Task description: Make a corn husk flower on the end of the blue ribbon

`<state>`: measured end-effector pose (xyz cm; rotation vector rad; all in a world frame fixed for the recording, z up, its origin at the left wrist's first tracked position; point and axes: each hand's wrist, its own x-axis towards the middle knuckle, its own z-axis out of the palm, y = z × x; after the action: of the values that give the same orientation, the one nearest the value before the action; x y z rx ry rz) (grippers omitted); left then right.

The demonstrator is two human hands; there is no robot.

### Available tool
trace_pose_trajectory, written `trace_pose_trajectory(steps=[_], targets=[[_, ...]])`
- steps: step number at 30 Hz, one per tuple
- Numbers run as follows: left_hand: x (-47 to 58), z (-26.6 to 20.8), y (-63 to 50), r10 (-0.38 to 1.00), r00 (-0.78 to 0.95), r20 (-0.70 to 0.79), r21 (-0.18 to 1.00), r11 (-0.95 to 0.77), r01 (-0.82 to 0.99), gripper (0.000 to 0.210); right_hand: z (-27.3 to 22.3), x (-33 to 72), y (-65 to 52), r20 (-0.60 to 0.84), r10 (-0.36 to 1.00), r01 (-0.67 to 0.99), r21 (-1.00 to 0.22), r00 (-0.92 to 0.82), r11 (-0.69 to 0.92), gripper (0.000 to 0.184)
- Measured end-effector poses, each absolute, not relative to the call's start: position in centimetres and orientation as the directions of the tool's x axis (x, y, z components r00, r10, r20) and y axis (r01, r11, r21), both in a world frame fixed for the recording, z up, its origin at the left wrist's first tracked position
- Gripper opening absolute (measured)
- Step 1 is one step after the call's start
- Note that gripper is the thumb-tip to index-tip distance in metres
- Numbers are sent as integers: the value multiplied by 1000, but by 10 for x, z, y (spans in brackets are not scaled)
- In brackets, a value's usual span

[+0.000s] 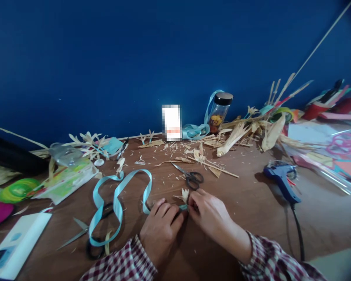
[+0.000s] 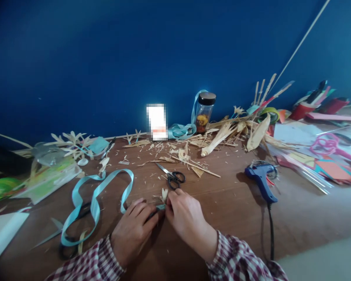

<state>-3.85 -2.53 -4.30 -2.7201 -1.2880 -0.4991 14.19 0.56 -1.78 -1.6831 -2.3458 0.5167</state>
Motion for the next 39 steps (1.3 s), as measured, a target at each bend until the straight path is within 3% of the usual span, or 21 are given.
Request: trace_pose_trajectory(steps=[13, 16, 20, 23, 28, 35, 39], targets=[[-41, -40, -26, 754, 601, 266, 85, -640, 764, 31, 4, 178, -6, 13, 934, 755, -585, -356, 296, 12], [-41, -40, -26, 751, 592, 294, 93, -638, 764, 34, 13, 224, -15, 97, 976, 839, -499, -194, 217, 14], [-41, -46, -26, 754, 575, 316, 103, -630, 770, 40, 16, 296, -23, 347, 933, 974, -224, 95, -16, 18], [-43, -50, -27, 750, 579, 320, 105, -635, 765, 42, 8, 333, -22, 366, 905, 977, -68, 214, -203, 31], [-43, -48, -27, 740, 584, 334, 100, -644, 759, 44, -16, 354, -7, 235, 929, 957, -18, 286, -290, 43], [-40, -45, -25, 753, 567, 334, 109, -628, 770, 42, -15, 364, -1, 322, 922, 970, 41, 214, -240, 36], [-40, -43, -26, 749, 578, 324, 106, -636, 765, 42, 2, 368, -9, 432, 862, 963, -77, 264, -257, 39]])
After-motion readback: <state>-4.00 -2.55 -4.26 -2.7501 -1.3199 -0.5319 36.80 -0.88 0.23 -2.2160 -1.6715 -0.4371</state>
